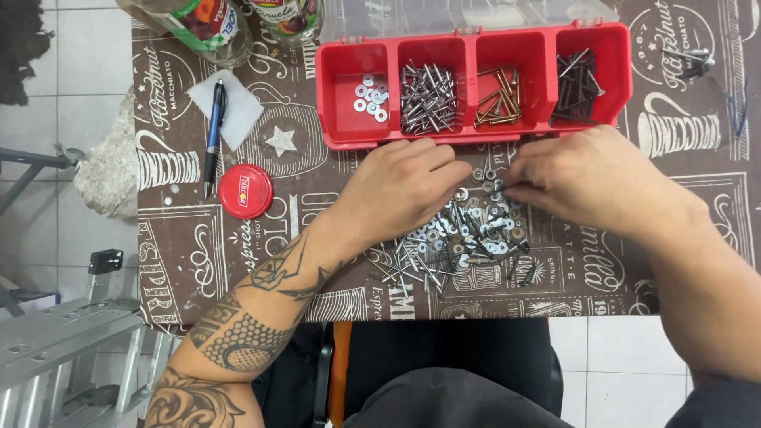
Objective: The person sorts screws and washers from a mixed pile on the table into a red compartmentalized organizer. They pick up individual screws and washers, place washers into the leftmost compartment, and distribute screws into the other compartments by type.
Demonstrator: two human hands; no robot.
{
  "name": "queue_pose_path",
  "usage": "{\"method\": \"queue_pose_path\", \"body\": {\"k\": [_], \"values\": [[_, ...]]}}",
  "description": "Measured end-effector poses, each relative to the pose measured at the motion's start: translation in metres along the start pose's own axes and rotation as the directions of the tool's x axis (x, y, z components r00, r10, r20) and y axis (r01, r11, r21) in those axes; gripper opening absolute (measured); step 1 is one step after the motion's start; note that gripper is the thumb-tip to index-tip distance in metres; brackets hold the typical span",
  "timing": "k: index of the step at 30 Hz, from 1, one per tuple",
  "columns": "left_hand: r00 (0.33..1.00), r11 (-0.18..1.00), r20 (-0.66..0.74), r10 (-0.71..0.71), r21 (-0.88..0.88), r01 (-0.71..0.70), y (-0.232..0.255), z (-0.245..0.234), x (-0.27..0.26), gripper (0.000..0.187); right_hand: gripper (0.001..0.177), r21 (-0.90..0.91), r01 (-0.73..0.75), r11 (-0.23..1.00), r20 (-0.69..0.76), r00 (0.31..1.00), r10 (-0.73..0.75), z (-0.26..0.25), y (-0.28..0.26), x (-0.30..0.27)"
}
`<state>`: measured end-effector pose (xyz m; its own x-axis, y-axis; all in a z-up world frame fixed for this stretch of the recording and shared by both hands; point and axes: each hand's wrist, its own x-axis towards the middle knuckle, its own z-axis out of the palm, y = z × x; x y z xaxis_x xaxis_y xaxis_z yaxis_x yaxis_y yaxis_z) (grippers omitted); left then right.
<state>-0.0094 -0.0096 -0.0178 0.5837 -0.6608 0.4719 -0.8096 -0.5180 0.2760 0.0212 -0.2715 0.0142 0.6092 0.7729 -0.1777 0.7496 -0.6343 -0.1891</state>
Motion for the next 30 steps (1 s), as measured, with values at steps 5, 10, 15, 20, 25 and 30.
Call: {"method": "queue_pose_path", "body": {"k": [5,10,15,20,25,30], "values": [[1.000,0.999,0.007,-0.012,-0.033,0.012,-0.002,0.003,-0.002,0.011,0.023,0.011,0.001,1.000,-0.042,0.999,0.000,0.003,-0.013,0.004],[1.000,0.998,-0.014,0.008,-0.062,-0.009,0.001,-0.004,0.002,0.011,0.019,0.145,0.071,0.987,-0.238,0.971,-0.035,0.013,-0.015,0.008],[0.999,0.991,-0.050,-0.014,-0.134,0.007,0.002,-0.007,0.005,0.007,0.012,0.425,0.036,0.905,-0.341,0.932,0.123,-0.002,-0.024,0.007],[0.999,0.976,-0.028,-0.023,-0.219,0.016,0.003,-0.003,0.004,0.005,0.009,0.571,0.090,0.816,-0.369,0.916,0.157,-0.015,-0.017,-0.001],[0.999,0.971,-0.008,-0.042,-0.235,0.039,-0.003,0.005,0.002,0.008,0.004,0.155,-0.318,0.936,-0.508,0.787,0.351,0.004,0.041,-0.030],[0.999,0.966,0.037,0.022,-0.259,-0.012,0.003,0.004,0.003,0.009,0.014,0.003,-0.448,0.894,-0.454,0.796,0.400,0.005,0.057,-0.025]]}}
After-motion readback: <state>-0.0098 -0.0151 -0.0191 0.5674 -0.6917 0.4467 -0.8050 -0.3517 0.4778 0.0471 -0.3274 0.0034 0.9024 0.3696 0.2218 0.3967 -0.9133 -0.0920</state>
